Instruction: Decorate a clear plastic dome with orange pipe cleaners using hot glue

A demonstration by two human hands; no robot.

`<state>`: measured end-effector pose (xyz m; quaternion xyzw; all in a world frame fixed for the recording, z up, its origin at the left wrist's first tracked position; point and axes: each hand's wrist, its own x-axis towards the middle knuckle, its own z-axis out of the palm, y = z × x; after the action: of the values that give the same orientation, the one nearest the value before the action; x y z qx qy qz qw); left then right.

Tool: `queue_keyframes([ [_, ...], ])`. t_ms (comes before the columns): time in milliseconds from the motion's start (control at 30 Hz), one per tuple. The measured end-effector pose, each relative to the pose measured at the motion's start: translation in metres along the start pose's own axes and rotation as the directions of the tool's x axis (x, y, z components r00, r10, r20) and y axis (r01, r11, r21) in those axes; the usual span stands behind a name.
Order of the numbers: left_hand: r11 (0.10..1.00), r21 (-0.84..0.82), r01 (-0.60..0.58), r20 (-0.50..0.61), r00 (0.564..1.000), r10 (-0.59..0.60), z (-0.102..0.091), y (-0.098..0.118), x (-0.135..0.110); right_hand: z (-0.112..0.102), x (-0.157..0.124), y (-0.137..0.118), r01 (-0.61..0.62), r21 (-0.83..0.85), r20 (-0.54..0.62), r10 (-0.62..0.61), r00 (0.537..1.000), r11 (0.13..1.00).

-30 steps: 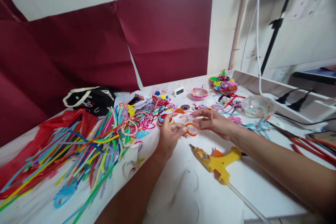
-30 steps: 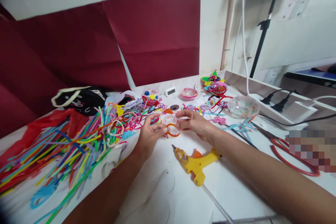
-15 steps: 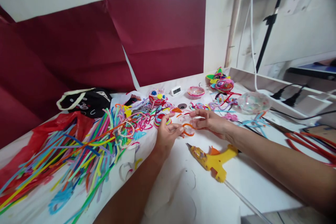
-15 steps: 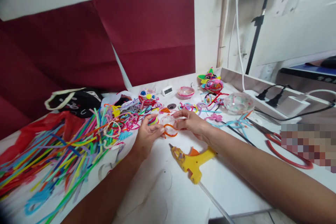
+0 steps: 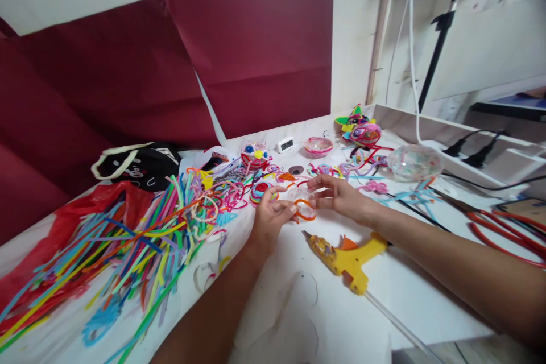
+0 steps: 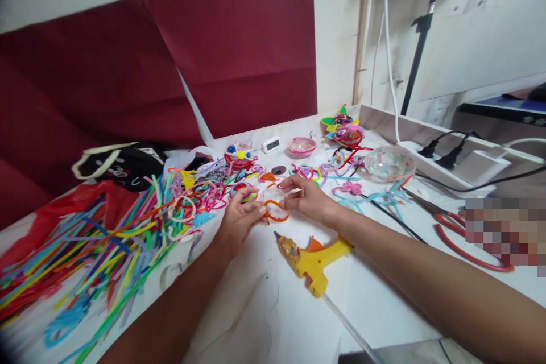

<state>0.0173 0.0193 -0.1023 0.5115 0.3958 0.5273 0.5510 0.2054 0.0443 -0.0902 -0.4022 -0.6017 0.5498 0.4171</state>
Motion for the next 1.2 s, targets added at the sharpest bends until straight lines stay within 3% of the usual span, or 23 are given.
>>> queue_keyframes([
  [633,0.989,0.148,0.022,-0.028,0.999,-0.018,-0.0014,-0.0021,0.0013,0.0001,-0.0010,0.0068,0.021,-0.066,-0.011,-0.021,1.000,0.998],
  [1200,0.983,0.182,0.033,-0.023,0.999,-0.029,-0.0001,-0.0031,0.0010,0.0039,-0.0029,0.0033,-0.072,0.076,-0.041,0.075,0.996,0.995],
])
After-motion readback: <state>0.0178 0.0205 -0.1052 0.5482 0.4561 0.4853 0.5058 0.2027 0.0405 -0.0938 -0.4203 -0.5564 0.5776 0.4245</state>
